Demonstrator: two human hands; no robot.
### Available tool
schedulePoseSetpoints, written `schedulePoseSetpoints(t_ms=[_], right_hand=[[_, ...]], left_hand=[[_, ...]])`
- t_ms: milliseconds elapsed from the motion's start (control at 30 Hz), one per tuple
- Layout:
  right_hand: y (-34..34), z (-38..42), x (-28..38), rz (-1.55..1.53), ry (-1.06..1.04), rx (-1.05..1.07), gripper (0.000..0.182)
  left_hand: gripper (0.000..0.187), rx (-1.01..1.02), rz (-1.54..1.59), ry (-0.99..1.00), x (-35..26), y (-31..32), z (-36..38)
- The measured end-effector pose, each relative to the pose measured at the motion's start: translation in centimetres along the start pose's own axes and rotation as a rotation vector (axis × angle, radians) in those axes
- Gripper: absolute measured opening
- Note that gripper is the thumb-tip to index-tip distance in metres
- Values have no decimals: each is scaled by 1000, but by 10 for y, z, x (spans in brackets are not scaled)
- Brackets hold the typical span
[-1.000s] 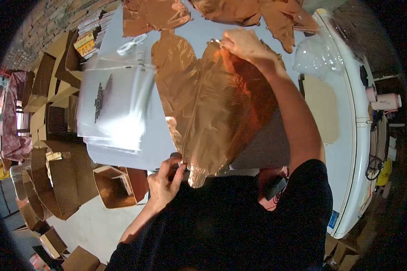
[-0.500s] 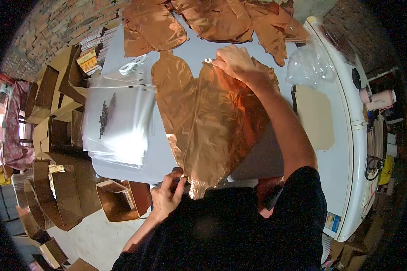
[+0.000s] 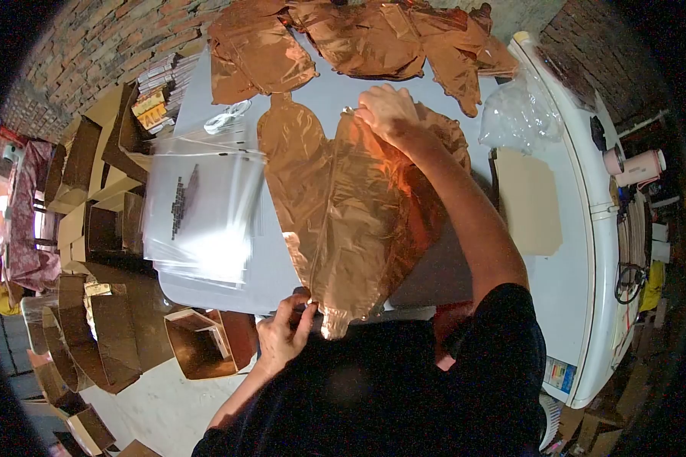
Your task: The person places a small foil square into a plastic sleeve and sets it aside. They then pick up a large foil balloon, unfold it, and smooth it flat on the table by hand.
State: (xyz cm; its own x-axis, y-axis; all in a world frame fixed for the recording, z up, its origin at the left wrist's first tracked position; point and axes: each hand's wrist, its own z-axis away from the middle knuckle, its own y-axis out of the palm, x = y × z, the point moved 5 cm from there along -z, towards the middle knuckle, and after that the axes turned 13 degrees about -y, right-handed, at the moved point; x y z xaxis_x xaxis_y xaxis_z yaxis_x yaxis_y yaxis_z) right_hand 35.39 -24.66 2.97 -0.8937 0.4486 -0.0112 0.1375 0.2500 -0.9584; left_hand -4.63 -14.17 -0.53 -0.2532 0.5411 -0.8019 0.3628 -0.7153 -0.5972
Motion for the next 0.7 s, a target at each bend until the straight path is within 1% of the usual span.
schedulePoseSetpoints(t_ms=[100,200,400,467,500,600,700], right_hand=[[4,-4,-1,18,39,32,22],[5,-2,-2,-13,28,-5,20],[-10,9,15,19,-122,-315,17],[-19,13,27,-10,-139,-340,19],[-22,16,34,-25,-147,-351,20],[-16,23,56,55,-244,-204,20],[-21,32,71,-82,-302,-250,21]], left_hand=[[24,1,-9,11,2,1,0],[25,12,-25,6,1,0,0],[25,-14,-1,17,3,2,0],[25,-18,-1,21,2,2,0],[25,-20,-3,25,2,2,0],[25,-38,2,41,1,2,0],[25,-31,14,33,0,2,-1]])
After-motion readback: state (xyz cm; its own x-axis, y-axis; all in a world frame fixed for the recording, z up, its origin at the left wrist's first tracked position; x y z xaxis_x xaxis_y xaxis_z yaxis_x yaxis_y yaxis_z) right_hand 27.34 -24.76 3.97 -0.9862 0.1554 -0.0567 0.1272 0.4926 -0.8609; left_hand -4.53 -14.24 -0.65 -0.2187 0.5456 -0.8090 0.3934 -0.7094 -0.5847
